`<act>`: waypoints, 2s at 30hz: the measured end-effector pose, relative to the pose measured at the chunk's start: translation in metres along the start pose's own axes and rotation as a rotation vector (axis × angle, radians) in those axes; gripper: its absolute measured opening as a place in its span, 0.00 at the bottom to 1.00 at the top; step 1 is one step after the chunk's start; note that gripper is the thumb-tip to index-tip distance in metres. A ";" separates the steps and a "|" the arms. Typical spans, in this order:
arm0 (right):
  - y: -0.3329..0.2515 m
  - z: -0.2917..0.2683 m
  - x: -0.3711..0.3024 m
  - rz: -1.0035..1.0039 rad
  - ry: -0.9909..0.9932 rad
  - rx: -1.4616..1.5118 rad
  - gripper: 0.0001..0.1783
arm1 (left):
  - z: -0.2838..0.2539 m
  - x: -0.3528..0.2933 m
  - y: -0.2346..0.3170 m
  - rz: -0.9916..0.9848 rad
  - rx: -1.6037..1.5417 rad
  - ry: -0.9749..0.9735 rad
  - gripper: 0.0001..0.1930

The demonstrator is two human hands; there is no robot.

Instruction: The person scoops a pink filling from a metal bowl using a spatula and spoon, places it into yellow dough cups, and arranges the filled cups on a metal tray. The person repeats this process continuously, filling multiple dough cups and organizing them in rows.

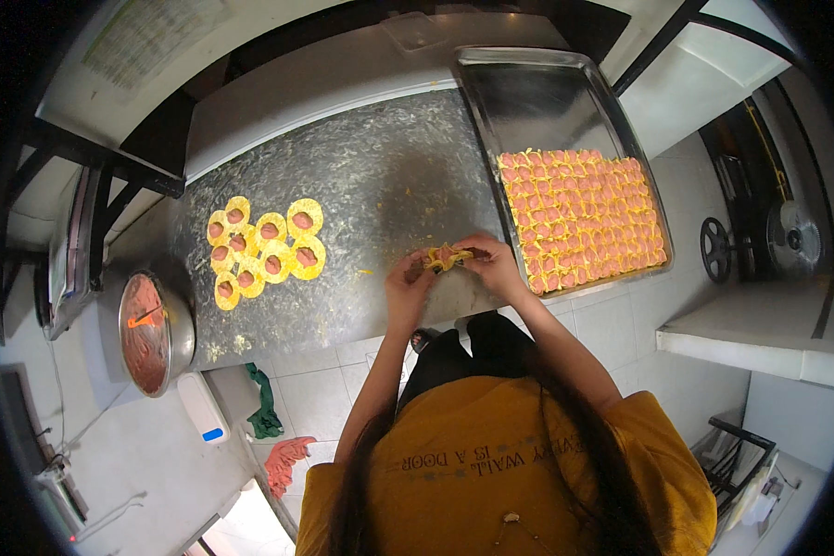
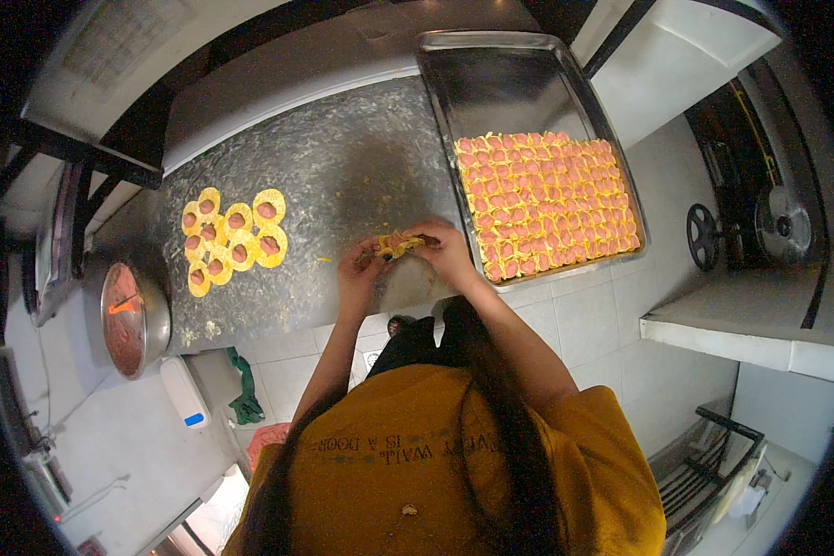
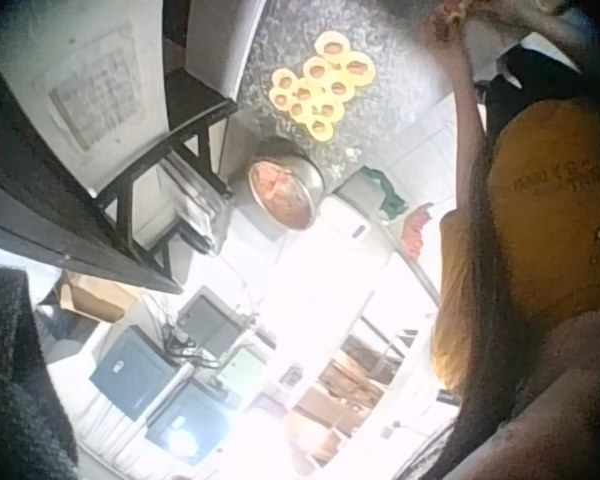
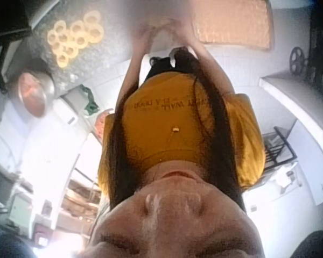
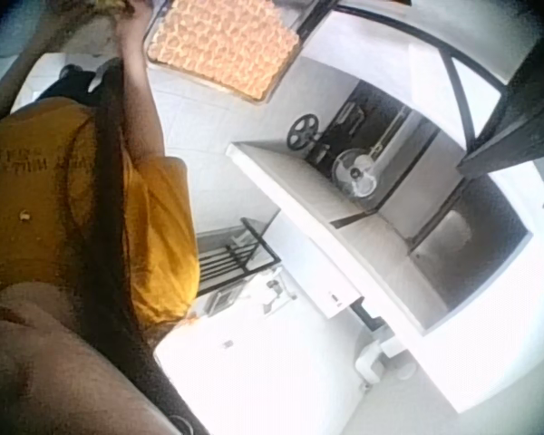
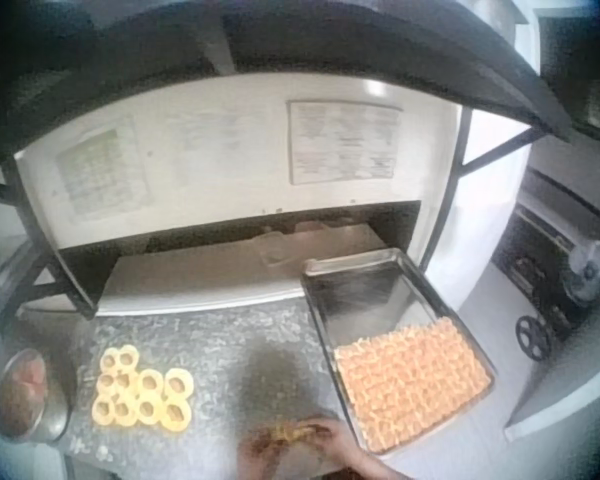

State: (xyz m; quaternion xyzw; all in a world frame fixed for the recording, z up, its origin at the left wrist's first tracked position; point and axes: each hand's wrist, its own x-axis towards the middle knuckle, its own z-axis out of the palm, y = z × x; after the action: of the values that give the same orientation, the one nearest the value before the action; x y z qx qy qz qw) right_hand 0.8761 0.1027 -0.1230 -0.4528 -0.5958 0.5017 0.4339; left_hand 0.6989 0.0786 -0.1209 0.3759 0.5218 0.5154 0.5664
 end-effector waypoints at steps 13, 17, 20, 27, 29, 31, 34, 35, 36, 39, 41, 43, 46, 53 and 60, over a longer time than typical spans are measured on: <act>-0.009 -0.003 -0.009 -0.111 -0.140 -0.558 0.19 | 0.006 -0.008 -0.003 0.273 0.679 -0.219 0.14; -0.007 -0.004 -0.004 -0.157 -0.197 -0.615 0.14 | 0.010 -0.005 -0.011 0.305 0.699 -0.189 0.17; -0.023 -0.002 -0.009 -0.136 -0.106 -0.605 0.10 | 0.009 -0.001 -0.012 0.353 0.804 -0.195 0.18; -0.013 -0.003 -0.017 -0.152 -0.070 -0.530 0.11 | 0.014 -0.003 -0.009 0.306 0.703 -0.281 0.13; -0.015 -0.002 -0.017 -0.148 -0.055 -0.513 0.12 | 0.013 -0.003 -0.007 0.319 0.737 -0.287 0.12; -0.009 -0.002 -0.019 -0.143 -0.087 -0.523 0.13 | 0.015 0.001 -0.007 0.328 0.852 -0.303 0.13; -0.004 -0.003 -0.015 -0.141 -0.138 -0.516 0.12 | 0.014 0.006 -0.010 0.277 0.999 -0.330 0.14; -0.005 -0.003 -0.016 -0.161 -0.071 -0.553 0.12 | 0.014 0.005 -0.009 0.333 0.991 -0.302 0.14; -0.012 -0.002 -0.017 -0.181 -0.003 -0.589 0.12 | 0.014 0.003 -0.002 0.391 0.981 -0.275 0.14; -0.015 0.001 -0.018 -0.117 -0.016 -0.604 0.12 | 0.015 0.003 0.005 0.409 0.905 -0.313 0.15; -0.010 0.001 -0.018 -0.076 -0.101 -0.595 0.12 | 0.016 0.004 0.005 0.340 0.852 -0.354 0.16; -0.007 0.000 -0.013 -0.081 -0.191 -0.598 0.12 | 0.015 0.005 0.001 0.244 0.814 -0.367 0.17; -0.018 0.003 -0.014 -0.178 -0.016 -0.549 0.08 | 0.011 0.005 -0.002 0.374 0.834 -0.323 0.15; 0.008 0.003 -0.014 -0.166 -0.127 -0.675 0.11 | 0.013 0.006 -0.001 0.235 0.843 -0.354 0.14; -0.020 0.007 -0.013 -0.025 -0.094 -0.686 0.09 | 0.011 0.008 -0.001 0.373 0.825 -0.292 0.12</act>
State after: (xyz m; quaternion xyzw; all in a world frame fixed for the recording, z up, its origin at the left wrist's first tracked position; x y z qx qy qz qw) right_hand 0.8698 0.0873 -0.1053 -0.5413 -0.7547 0.2868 0.2347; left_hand 0.7089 0.0871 -0.1213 0.7255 0.5212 0.2997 0.3349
